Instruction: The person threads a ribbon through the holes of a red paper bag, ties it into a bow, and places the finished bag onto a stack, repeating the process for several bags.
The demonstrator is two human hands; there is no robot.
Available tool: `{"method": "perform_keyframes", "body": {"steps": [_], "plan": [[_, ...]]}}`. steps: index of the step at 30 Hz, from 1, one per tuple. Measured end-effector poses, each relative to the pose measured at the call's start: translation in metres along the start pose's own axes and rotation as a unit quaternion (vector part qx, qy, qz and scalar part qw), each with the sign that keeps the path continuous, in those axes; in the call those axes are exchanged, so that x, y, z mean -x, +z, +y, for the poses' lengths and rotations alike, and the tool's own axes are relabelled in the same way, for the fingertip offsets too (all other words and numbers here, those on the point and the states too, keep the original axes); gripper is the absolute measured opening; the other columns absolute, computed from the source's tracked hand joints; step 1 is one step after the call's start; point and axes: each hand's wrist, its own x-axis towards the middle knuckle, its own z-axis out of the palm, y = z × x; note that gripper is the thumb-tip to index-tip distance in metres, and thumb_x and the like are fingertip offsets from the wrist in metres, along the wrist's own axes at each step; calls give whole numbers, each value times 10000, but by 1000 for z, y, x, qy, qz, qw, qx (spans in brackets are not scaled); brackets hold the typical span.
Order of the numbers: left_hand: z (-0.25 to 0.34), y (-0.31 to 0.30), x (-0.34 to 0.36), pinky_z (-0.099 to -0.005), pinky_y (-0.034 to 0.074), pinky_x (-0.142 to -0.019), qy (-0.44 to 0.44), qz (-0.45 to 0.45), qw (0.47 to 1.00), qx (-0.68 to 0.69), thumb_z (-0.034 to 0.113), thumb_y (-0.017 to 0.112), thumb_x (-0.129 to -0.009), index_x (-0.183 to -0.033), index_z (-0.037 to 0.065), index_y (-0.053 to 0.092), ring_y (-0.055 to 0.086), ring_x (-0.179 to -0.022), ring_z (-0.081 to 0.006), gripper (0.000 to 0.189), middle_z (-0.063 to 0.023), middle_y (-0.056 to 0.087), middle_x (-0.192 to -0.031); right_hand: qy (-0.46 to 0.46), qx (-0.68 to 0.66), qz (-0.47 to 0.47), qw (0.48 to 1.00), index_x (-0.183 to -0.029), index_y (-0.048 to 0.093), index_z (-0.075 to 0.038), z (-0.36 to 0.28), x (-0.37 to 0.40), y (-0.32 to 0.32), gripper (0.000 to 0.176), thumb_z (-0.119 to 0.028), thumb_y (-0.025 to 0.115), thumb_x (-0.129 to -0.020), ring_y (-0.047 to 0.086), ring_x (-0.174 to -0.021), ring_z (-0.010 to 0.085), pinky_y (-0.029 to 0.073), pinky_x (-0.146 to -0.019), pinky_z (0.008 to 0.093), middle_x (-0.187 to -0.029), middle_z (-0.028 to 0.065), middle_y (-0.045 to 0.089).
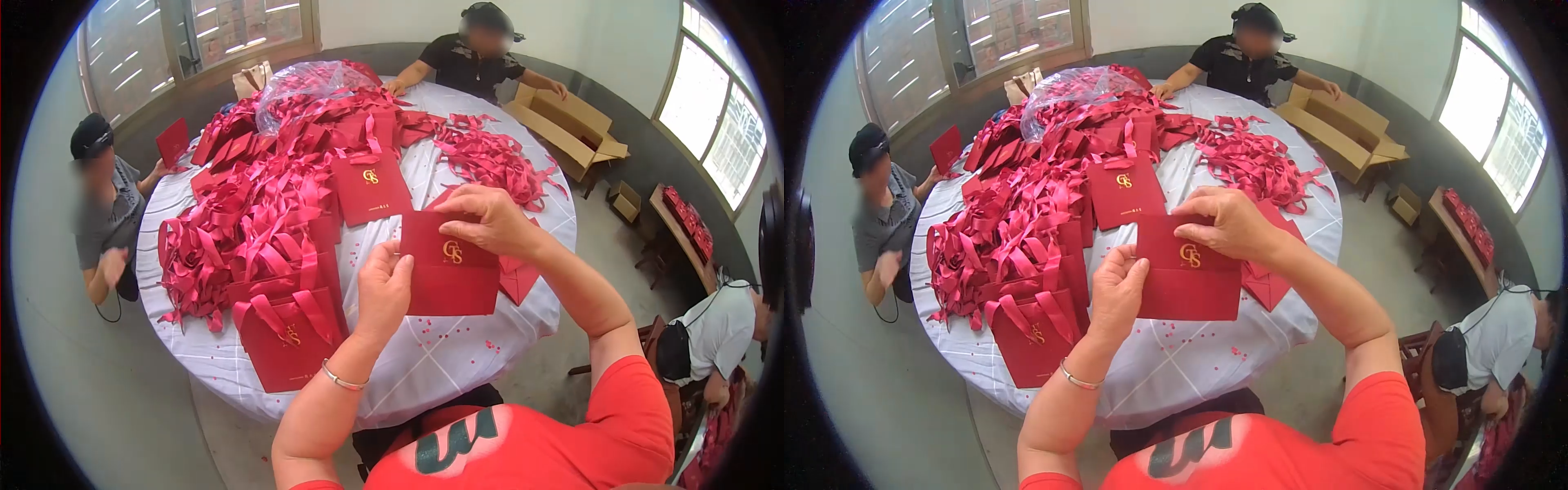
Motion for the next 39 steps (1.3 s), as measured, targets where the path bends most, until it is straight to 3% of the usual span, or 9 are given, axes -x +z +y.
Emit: {"method": "perform_keyframes", "body": {"steps": [6,12,17,19,22,29,33,36,39], "plan": [[-4,0,0,-254,511,-827,-22,17,999,-23,-5,490,-973,-1101,-56,535,621,-913,-113,145,-96,656,-1011,37,-62,10,997,-1050,696,-10,14,32,-10,315,-32,797,-752,638,-965,173,508,-844,282,-1036,90,665],[-17,-1,5,-299,496,-885,-74,-14,997,-27,2,520,-954,-1145,-59,524,624,-999,-165,200,-151,644,-1108,294,-325,-105,892,-971,700,-3,23,46,-17,155,-52,741,-830,618,-871,70,504,-793,236,-936,15,686],[14,12,8,-451,445,-958,357,-7,817,-454,-6,620,-837,-1197,-43,558,575,-1081,-419,368,-247,592,-1182,279,-308,-166,894,-921,712,-5,7,57,3,128,-80,756,-828,597,-789,35,481,-713,221,-835,-22,681],[10,9,15,-458,480,-764,314,-105,813,-480,0,622,-810,-1058,-6,624,608,-850,-367,248,-167,644,-919,235,-342,-175,893,-886,729,-14,9,64,24,202,-196,778,-814,578,-692,41,464,-606,244,-740,3,673],[0,15,25,-432,451,-651,325,-145,764,-539,35,537,-769,-940,30,595,562,-706,-328,180,-150,572,-763,80,-183,-147,969,-851,722,-6,26,68,52,180,-177,744,-797,669,-667,154,523,-641,319,-748,122,709],[-14,8,22,-405,455,-725,295,-105,819,-481,15,615,-680,-1031,-13,604,580,-762,-312,352,-127,573,-791,243,-264,-177,916,-844,691,3,7,56,47,143,-34,776,-735,602,-715,68,490,-637,248,-759,18,664],[-31,5,18,-409,447,-748,295,-80,801,-515,11,626,-664,-841,36,570,580,-808,-297,188,-116,568,-771,254,-230,-136,929,-837,682,-2,38,29,21,105,26,713,-741,610,-781,75,484,-687,231,-827,8,664],[-33,4,18,-418,443,-758,274,-82,804,-522,25,617,-687,-782,50,533,578,-818,-298,130,-113,573,-766,125,-29,42,991,-871,662,49,134,8,10,79,31,638,-798,630,-757,112,486,-665,254,-794,63,643],[-33,3,18,-420,444,-753,250,-88,805,-530,41,629,-715,-777,47,541,582,-797,-305,108,-119,580,-756,149,167,-1,975,-974,682,29,231,3,-14,227,22,675,-747,694,-836,200,535,-719,300,-904,136,713]]}}
